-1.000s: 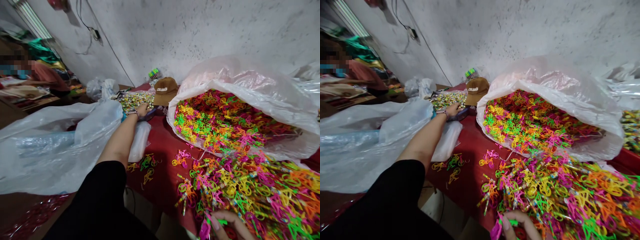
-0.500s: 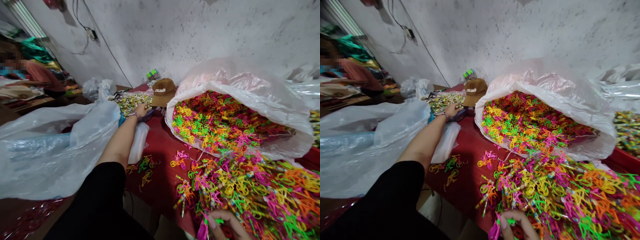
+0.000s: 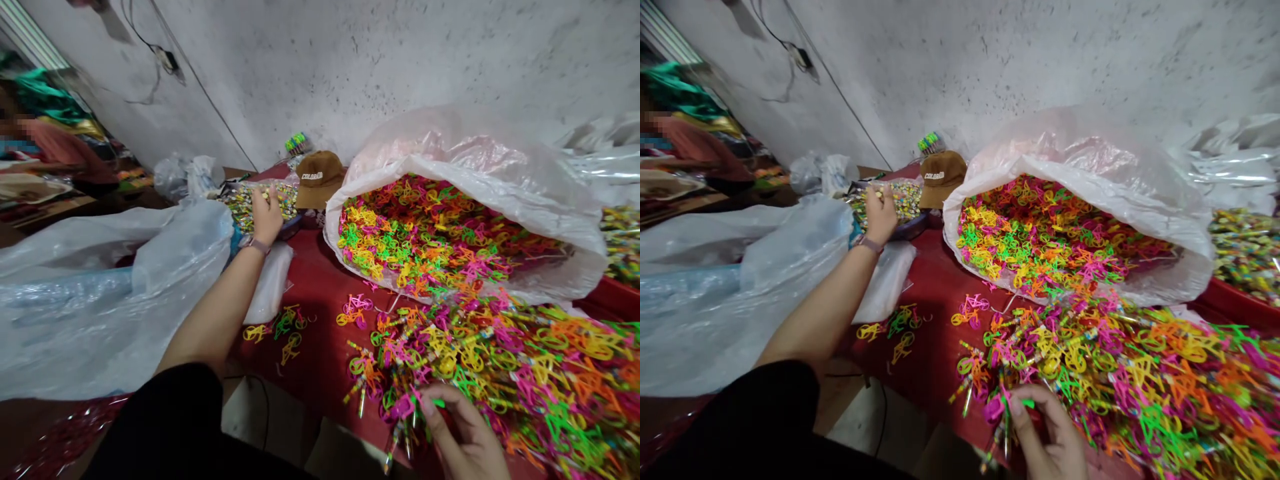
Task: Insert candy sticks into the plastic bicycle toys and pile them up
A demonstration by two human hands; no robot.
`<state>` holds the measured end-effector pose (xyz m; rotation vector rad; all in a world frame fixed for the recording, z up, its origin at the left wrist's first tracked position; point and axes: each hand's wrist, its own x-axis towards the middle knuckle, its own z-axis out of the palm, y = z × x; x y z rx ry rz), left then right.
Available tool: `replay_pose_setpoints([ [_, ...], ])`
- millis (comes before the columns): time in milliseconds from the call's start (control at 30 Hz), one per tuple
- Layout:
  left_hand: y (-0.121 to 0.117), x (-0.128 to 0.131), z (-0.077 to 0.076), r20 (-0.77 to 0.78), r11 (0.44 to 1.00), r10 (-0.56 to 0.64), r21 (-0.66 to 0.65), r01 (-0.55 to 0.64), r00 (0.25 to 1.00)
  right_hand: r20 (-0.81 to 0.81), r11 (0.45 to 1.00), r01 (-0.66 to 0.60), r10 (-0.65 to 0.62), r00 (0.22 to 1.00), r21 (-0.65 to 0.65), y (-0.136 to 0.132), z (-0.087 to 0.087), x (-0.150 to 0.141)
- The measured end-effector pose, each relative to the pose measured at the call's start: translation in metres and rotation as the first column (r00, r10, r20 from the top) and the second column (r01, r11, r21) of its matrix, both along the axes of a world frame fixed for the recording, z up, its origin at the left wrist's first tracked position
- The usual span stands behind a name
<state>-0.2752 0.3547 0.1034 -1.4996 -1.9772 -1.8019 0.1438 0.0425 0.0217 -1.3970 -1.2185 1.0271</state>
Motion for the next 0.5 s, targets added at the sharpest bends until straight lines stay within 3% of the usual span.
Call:
replay_pose_setpoints([
  [33,-0.021,0.016,-0.001,0.092,0.982,-0.173,0.091,0.165,0.981,-0.023,1.000,0.001,-0.001,1.000,-0.016,0.001,-0.001,0.002],
  [100,-0.075,0.052,-0.004,0.256,0.862,-0.505,0.199,0.466,0.825,-0.109,0.999,0.044,-0.046,0.993,-0.022,0.002,0.001,0.000],
  [167,-0.138,0.091,-0.010,0.363,0.746,-0.657,0.183,0.640,0.661,-0.224,0.997,0.081,-0.082,0.971,-0.016,0.004,0.006,-0.006],
  [233,-0.201,0.129,-0.018,0.431,0.658,-0.694,0.056,0.751,0.576,-0.334,0.992,0.122,-0.118,0.935,-0.008,0.008,0.013,-0.013],
  [367,-0.295,0.191,-0.047,0.430,0.373,-0.790,-0.231,0.899,0.438,-0.399,0.982,0.190,-0.165,0.902,0.022,0.006,0.025,-0.024],
  [433,-0.322,0.212,-0.061,0.461,0.335,-0.795,-0.208,0.919,0.394,-0.342,0.991,0.125,-0.104,0.934,0.042,-0.002,0.030,-0.028],
  [500,-0.339,0.227,-0.072,0.495,0.379,-0.768,-0.159,0.912,0.406,-0.273,0.998,0.029,-0.013,0.962,0.056,-0.012,0.034,-0.030],
])
